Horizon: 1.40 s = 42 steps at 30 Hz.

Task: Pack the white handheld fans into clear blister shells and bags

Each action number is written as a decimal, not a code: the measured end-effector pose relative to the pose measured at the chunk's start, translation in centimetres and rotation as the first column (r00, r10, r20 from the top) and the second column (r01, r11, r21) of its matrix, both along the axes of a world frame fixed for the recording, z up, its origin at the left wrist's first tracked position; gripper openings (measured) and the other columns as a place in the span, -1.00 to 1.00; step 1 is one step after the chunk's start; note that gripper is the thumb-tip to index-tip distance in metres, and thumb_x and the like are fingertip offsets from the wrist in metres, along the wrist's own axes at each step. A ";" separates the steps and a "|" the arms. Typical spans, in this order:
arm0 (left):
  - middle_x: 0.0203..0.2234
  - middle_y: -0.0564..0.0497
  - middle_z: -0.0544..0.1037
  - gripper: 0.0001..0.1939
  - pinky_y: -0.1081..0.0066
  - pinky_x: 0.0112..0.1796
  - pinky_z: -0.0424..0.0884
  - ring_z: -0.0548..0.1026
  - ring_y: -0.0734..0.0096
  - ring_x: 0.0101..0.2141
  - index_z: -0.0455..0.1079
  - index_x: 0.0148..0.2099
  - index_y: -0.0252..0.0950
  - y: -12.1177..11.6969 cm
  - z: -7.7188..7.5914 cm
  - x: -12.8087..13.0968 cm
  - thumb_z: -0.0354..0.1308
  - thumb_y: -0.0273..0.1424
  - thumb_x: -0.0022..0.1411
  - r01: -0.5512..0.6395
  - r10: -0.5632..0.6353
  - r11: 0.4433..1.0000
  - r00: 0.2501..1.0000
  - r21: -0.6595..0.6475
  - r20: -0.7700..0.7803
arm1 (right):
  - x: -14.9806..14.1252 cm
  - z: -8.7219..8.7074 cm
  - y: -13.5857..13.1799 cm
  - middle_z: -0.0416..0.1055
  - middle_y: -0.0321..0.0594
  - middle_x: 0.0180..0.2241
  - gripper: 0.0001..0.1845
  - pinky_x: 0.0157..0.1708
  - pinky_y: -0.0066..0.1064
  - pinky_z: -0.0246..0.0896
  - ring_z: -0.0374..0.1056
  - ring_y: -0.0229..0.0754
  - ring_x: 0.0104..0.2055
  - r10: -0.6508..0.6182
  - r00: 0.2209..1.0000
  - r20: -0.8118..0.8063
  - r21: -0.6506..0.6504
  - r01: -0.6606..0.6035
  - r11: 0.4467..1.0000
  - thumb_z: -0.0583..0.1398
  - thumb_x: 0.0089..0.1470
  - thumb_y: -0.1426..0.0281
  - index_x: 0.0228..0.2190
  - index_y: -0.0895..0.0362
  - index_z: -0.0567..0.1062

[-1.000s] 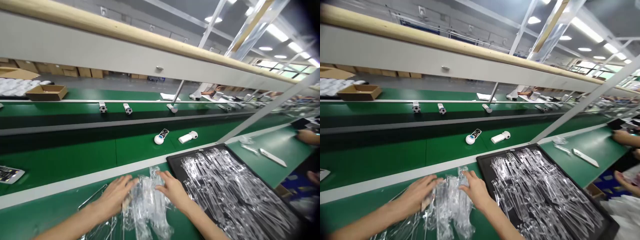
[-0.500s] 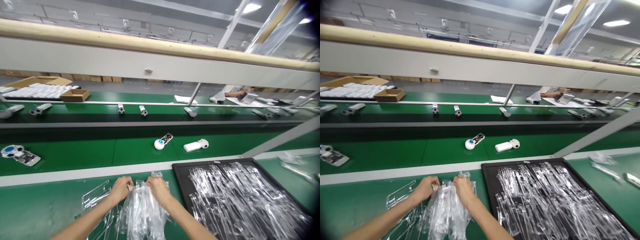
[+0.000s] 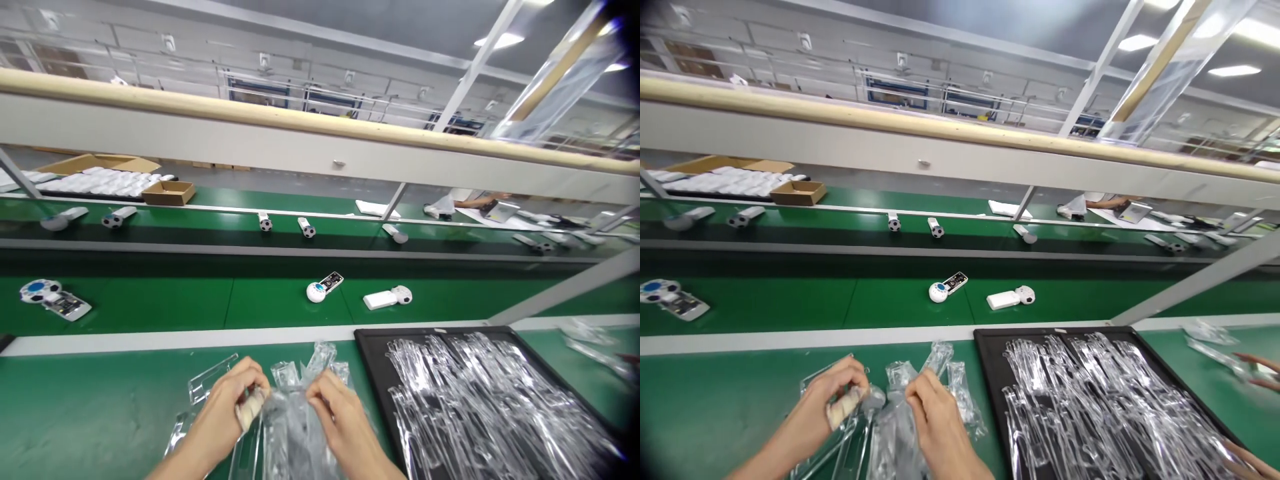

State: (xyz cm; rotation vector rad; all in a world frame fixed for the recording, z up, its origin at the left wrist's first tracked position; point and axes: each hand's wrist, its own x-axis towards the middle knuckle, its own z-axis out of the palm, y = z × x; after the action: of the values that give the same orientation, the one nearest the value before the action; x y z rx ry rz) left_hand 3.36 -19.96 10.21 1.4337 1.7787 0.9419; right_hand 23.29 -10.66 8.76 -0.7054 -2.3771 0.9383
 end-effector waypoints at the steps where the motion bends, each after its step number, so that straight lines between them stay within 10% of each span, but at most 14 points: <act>1: -0.42 -0.02 0.39 -0.75 0.44 -0.39 0.23 0.37 0.40 -0.41 0.32 -0.44 -0.28 -0.4 0.5 -0.1 -0.06 -0.34 0.23 -0.004 0.004 1.000 1.000 0.017 0.017 | -0.1 0.4 -0.3 0.26 -0.33 -0.41 -0.82 -0.39 -0.51 0.15 0.27 -0.31 -0.39 0.007 1.000 -0.017 0.019 -0.007 1.000 -0.03 0.20 0.52 -0.40 0.06 0.28; 8: -0.36 -0.04 0.37 -0.74 0.43 -0.35 0.26 0.37 0.36 -0.35 0.33 -0.42 -0.26 -2.7 4.0 -2.2 -0.05 -0.28 0.24 -0.061 0.043 0.991 0.989 0.123 0.142 | -1.0 3.0 -1.8 0.28 -0.30 -0.40 -0.82 -0.37 -0.50 0.20 0.28 -0.29 -0.37 0.002 0.998 -0.062 0.089 0.004 0.996 -0.01 0.19 0.52 -0.38 0.05 0.31; 15: 0.13 -0.12 0.24 -0.82 0.26 0.00 0.23 0.17 0.11 0.14 0.37 -0.40 -0.22 -5.1 5.1 -3.4 0.06 -0.26 0.17 -0.001 -0.012 0.999 0.959 0.047 0.284 | -2.2 4.7 -3.3 0.32 -0.21 -0.36 -0.82 -0.33 -0.39 0.23 0.31 -0.19 -0.32 -0.016 0.998 -0.067 0.051 0.020 0.999 0.01 0.16 0.49 -0.35 0.02 0.37; 19: -0.04 -0.11 0.41 -0.85 0.23 -0.02 0.24 0.31 0.13 0.00 0.34 -0.43 -0.22 -5.7 2.3 -1.7 0.14 -0.26 0.10 0.106 -0.098 0.994 0.918 0.001 0.385 | -4.7 2.5 -5.8 0.34 -0.24 -0.40 -0.85 -0.34 -0.43 0.24 0.32 -0.23 -0.33 0.082 0.990 -0.117 -0.255 -0.110 0.961 0.04 0.10 0.49 -0.43 0.06 0.37; 23: -0.46 0.04 0.40 -0.79 0.44 -0.34 0.31 0.36 0.40 -0.40 0.20 -0.40 -0.23 -5.2 -2.8 -0.7 0.15 -0.25 0.06 0.056 0.019 0.994 0.763 -0.095 0.647 | -5.8 -1.2 -5.1 0.34 -0.32 -0.50 -0.92 -0.49 -0.49 0.23 0.34 -0.27 -0.48 -0.050 0.998 -0.034 -0.564 0.023 0.825 0.06 0.10 0.36 -0.36 0.09 0.34; 27: -0.55 0.10 0.39 -0.83 0.48 -0.40 0.26 0.35 0.43 -0.47 0.22 -0.30 -0.24 -2.1 -6.2 -1.3 0.12 -0.40 0.01 0.015 0.104 0.980 0.809 -0.196 0.579 | -4.8 -4.5 0.7 0.39 -0.23 -0.39 -0.84 -0.34 -0.40 0.29 0.39 -0.19 -0.37 -0.343 0.883 0.321 -0.155 0.406 0.901 -0.01 0.14 0.40 -0.28 0.11 0.35; 30: -0.32 -0.04 0.52 -0.59 0.46 -0.28 0.32 0.46 0.36 -0.30 0.22 0.02 -0.31 2.0 -7.4 -1.7 0.03 -0.48 0.08 0.025 0.069 0.926 0.970 -0.377 0.232 | -3.5 -6.5 5.3 0.35 -0.01 -0.15 -0.73 -0.14 -0.20 0.22 0.32 0.02 -0.09 -0.467 0.779 0.418 0.045 0.495 0.868 0.07 0.06 0.47 -0.15 0.14 0.36; 37: -0.30 -0.25 0.57 -0.76 0.24 -0.22 0.32 0.49 -0.09 -0.17 0.47 -0.35 -0.34 8.8 -9.6 -0.4 0.13 -0.58 -0.16 -0.043 -0.072 0.852 0.978 -0.522 -0.198 | -1.1 -9.2 8.5 0.31 -0.01 -0.06 -0.51 -0.10 -0.21 0.17 0.26 0.07 -0.01 -0.464 0.698 0.544 0.201 0.429 0.881 0.18 -0.03 0.54 -0.02 0.09 0.35; 42: -0.40 -0.17 0.59 -0.85 0.33 -0.36 0.29 0.53 0.02 -0.27 0.47 -0.44 -0.29 9.1 -11.0 0.3 0.10 -0.54 -0.10 -0.042 -0.113 0.837 0.963 -0.546 -0.246 | 0.0 -10.7 9.0 0.40 -0.16 -0.21 -0.70 -0.27 -0.39 0.21 0.38 -0.14 -0.21 -0.401 0.725 0.561 0.168 0.375 0.912 0.11 0.04 0.53 -0.15 0.10 0.40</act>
State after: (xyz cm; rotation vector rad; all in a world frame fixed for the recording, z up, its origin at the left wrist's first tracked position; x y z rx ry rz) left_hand 3.62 -10.83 -0.79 1.2429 1.9935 0.1716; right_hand 23.31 -1.70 -1.97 -1.6019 -2.5664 0.5235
